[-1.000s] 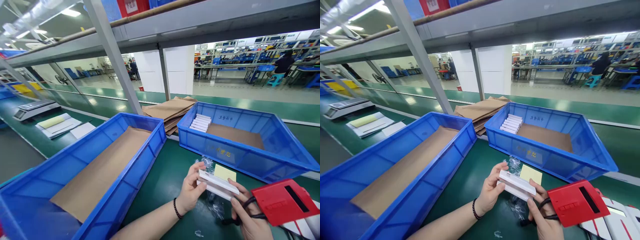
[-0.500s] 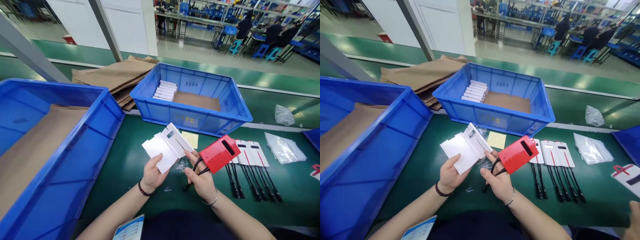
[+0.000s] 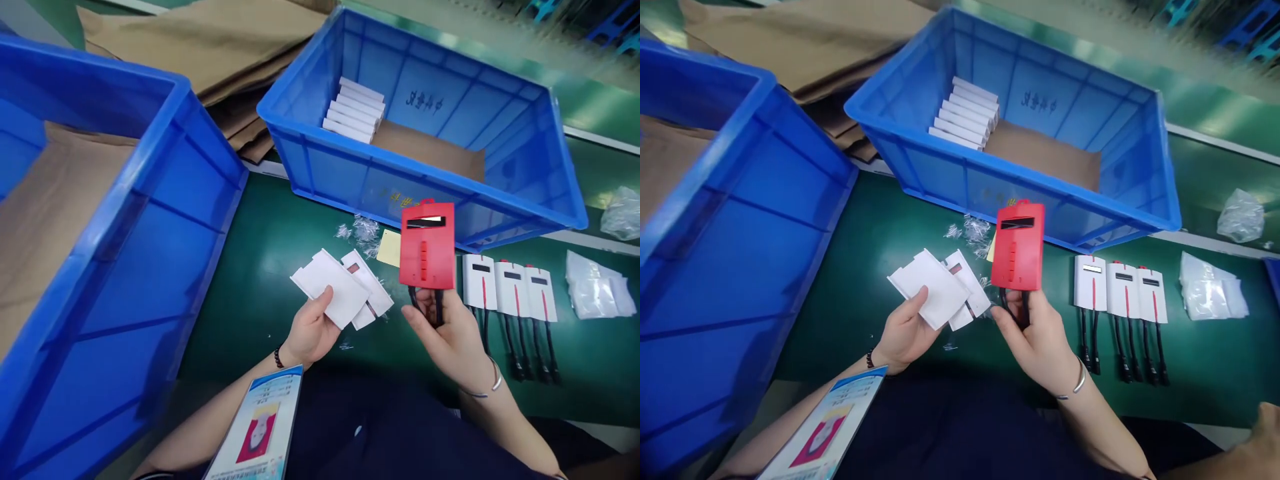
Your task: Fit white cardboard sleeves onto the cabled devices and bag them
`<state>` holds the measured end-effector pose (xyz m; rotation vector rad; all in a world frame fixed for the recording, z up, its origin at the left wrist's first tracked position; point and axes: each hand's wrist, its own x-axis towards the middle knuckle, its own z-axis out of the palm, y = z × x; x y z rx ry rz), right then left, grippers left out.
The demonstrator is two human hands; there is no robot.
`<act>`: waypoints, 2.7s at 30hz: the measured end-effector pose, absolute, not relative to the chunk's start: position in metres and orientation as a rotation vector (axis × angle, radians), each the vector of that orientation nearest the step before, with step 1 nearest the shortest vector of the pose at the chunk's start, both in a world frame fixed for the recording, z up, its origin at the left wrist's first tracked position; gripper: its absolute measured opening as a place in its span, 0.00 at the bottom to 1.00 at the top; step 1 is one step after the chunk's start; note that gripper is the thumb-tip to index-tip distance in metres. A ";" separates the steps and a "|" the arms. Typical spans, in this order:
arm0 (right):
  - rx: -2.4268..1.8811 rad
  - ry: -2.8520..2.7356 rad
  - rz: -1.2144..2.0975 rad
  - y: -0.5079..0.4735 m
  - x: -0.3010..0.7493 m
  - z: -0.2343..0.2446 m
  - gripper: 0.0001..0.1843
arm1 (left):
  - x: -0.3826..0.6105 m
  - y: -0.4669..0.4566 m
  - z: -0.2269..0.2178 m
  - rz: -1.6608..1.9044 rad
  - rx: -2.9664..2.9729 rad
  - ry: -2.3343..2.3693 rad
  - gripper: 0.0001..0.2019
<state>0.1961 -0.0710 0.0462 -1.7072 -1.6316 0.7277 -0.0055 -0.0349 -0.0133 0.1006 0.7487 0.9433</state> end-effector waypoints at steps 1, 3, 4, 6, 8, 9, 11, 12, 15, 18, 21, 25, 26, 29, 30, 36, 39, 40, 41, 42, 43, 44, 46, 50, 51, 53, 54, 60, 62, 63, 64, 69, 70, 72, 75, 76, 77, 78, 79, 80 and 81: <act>-1.659 -1.664 0.773 -0.071 0.191 0.049 0.10 | -0.004 -0.037 -0.015 0.960 0.114 0.740 0.29; -1.569 -1.745 0.871 -0.070 0.177 0.050 0.09 | -0.001 -0.039 -0.019 0.972 0.136 0.715 0.29; -1.528 -1.786 0.897 -0.069 0.170 0.049 0.08 | -0.001 -0.040 -0.020 0.966 0.138 0.694 0.29; -1.467 -1.880 0.879 -0.065 0.158 0.044 0.06 | -0.001 -0.040 -0.021 0.962 0.136 0.627 0.31; -1.441 -1.948 0.794 -0.062 0.149 0.035 0.06 | -0.003 -0.040 -0.020 0.966 0.141 0.536 0.37; -1.441 -1.955 0.741 -0.061 0.147 0.030 0.08 | -0.004 -0.040 -0.020 0.969 0.147 0.493 0.40; -1.455 -1.951 0.635 -0.061 0.144 0.023 0.16 | -0.006 -0.040 -0.018 0.967 0.155 0.438 0.43; -1.461 -1.955 0.587 -0.062 0.144 0.020 0.19 | -0.007 -0.039 -0.017 0.962 0.155 0.425 0.43; -1.458 -2.015 0.470 -0.063 0.145 0.018 0.17 | -0.007 -0.037 -0.016 0.979 0.161 0.428 0.39; -1.431 -2.066 0.455 -0.062 0.146 0.020 0.17 | -0.009 -0.035 -0.017 0.986 0.168 0.469 0.34; -1.434 -2.101 0.445 -0.061 0.146 0.021 0.17 | -0.014 -0.034 -0.015 0.905 0.177 0.499 0.35; -1.424 -2.188 0.338 -0.063 0.144 0.024 0.17 | -0.021 -0.028 -0.008 0.900 0.186 0.557 0.35; -1.418 -2.214 0.306 -0.065 0.144 0.025 0.18 | -0.023 -0.025 -0.006 0.937 0.179 0.587 0.34; -1.395 -2.270 0.292 -0.069 0.143 0.028 0.18 | -0.029 -0.016 -0.002 1.062 0.163 0.682 0.30; -1.383 -2.277 0.318 -0.071 0.143 0.029 0.18 | -0.031 -0.014 0.000 1.090 0.164 0.707 0.29; -1.324 -2.175 0.660 -0.068 0.166 0.035 0.17 | -0.043 -0.008 0.006 1.056 0.180 0.713 0.19; -1.324 -1.791 1.046 -0.049 0.183 0.034 0.17 | -0.045 -0.009 0.010 0.942 0.241 0.646 0.18; -1.279 -1.626 1.219 -0.041 0.186 0.033 0.20 | -0.045 -0.009 0.011 0.883 0.264 0.608 0.19; -1.209 -1.468 1.400 -0.033 0.186 0.032 0.25 | -0.043 -0.009 0.012 0.819 0.284 0.562 0.19; -1.125 -1.327 1.572 -0.026 0.184 0.031 0.30 | -0.041 -0.009 0.012 0.754 0.301 0.509 0.18; -1.045 -1.209 1.722 -0.019 0.179 0.029 0.35 | -0.039 -0.010 0.013 0.693 0.315 0.457 0.18; -0.985 -1.118 1.840 -0.013 0.174 0.028 0.39 | -0.036 -0.010 0.014 0.643 0.329 0.408 0.18; -0.923 -1.026 1.973 -0.005 0.162 0.026 0.43 | -0.030 -0.012 0.014 0.591 0.360 0.339 0.18; -0.960 -1.133 1.865 0.006 0.161 0.025 0.47 | -0.026 -0.015 0.012 0.598 0.346 0.363 0.19; -1.013 -1.178 1.749 0.007 0.166 0.026 0.48 | -0.025 -0.016 0.010 0.618 0.306 0.401 0.20; -1.138 -1.280 1.461 0.006 0.179 0.032 0.49 | -0.024 -0.016 0.004 0.657 0.204 0.476 0.21; -1.196 -1.342 1.322 0.004 0.184 0.037 0.47 | -0.023 -0.016 0.001 0.659 0.159 0.499 0.21; -1.501 -1.952 0.683 -0.020 0.161 0.063 0.42 | -0.006 -0.014 -0.005 0.675 0.054 0.466 0.18; -1.579 -2.071 0.438 -0.023 0.141 0.061 0.43 | -0.001 -0.014 -0.002 0.745 0.024 0.448 0.24; -1.613 -2.102 0.350 -0.023 0.134 0.058 0.44 | 0.000 -0.014 -0.001 0.755 0.017 0.439 0.27; -1.640 -2.127 0.292 -0.023 0.129 0.055 0.44 | 0.001 -0.015 0.000 0.752 0.015 0.434 0.30; -1.504 -2.315 0.384 -0.016 0.147 0.050 0.45 | -0.004 -0.014 -0.003 0.699 0.011 0.421 0.36; -1.418 -2.368 0.459 -0.015 0.156 0.051 0.48 | -0.005 -0.013 -0.004 0.678 0.011 0.417 0.38; -1.233 -2.479 0.602 -0.012 0.174 0.052 0.57 | -0.007 -0.011 -0.004 0.641 0.020 0.418 0.41; -1.045 -2.596 0.714 -0.009 0.189 0.049 0.65 | -0.008 -0.009 -0.002 0.591 0.037 0.428 0.43; -1.014 -2.607 0.723 -0.008 0.190 0.048 0.64 | -0.008 -0.008 -0.002 0.570 0.043 0.430 0.44; -0.993 -2.603 0.719 -0.007 0.191 0.046 0.63 | -0.008 -0.008 -0.002 0.552 0.051 0.433 0.45; -0.976 -2.594 0.707 -0.007 0.190 0.044 0.62 | -0.008 -0.007 -0.003 0.536 0.061 0.437 0.45; -0.962 -2.583 0.688 -0.006 0.190 0.043 0.60 | -0.008 -0.007 -0.004 0.521 0.074 0.439 0.45; -0.950 -2.574 0.667 -0.006 0.189 0.042 0.59 | -0.009 -0.007 -0.004 0.511 0.088 0.441 0.45; -0.939 -2.568 0.646 -0.006 0.188 0.041 0.59 | -0.009 -0.007 -0.005 0.509 0.100 0.445 0.44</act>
